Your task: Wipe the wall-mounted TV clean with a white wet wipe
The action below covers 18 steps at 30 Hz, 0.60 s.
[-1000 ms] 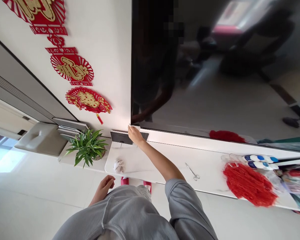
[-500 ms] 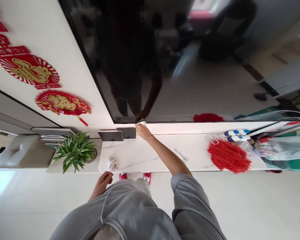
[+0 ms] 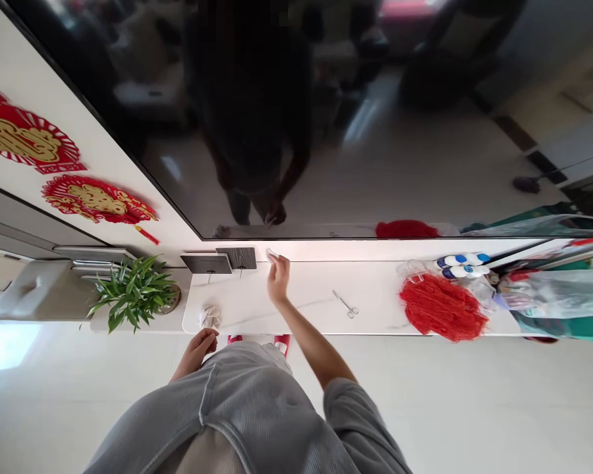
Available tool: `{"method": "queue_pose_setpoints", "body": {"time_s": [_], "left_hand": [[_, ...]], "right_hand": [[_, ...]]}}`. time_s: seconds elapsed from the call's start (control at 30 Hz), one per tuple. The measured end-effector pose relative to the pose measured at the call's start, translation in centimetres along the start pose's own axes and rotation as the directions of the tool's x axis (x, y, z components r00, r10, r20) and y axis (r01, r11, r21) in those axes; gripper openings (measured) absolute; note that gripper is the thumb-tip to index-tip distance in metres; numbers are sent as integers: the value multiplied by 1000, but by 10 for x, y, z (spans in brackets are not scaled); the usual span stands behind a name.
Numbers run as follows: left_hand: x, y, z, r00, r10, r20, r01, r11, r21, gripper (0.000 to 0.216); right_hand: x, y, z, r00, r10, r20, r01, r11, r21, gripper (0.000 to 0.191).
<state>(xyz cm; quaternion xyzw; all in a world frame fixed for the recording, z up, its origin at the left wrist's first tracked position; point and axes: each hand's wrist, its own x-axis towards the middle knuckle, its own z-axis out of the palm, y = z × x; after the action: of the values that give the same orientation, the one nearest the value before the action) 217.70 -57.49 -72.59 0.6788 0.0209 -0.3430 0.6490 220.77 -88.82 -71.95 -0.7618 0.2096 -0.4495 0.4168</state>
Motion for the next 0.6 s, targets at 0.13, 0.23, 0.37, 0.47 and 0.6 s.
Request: {"method": "queue_pose_setpoints", "body": {"time_s": [0.13, 0.23, 0.37, 0.47, 0.6], "left_hand": [[-12, 6, -3, 997, 31, -66, -30, 999, 9, 48], [-20, 1, -18, 998, 1, -64, 3, 998, 59, 52], [-29, -9, -45, 990, -49, -131, 53, 998, 28, 59], [-31, -10, -64, 982, -116, -148, 118, 993, 3, 65], [-28, -3, -79, 984, -130, -125, 137, 989, 50, 66]], "right_hand": [[-15, -37, 80, 945, 284, -160, -255, 950, 183, 31], [-2, -61, 118, 899, 392, -197, -320, 893, 317, 31], [13, -79, 135, 837, 481, -261, -346, 835, 428, 34], [18, -80, 140, 777, 538, -326, -359, 805, 472, 34], [29, -75, 141, 680, 602, -419, -372, 775, 510, 32]]}}
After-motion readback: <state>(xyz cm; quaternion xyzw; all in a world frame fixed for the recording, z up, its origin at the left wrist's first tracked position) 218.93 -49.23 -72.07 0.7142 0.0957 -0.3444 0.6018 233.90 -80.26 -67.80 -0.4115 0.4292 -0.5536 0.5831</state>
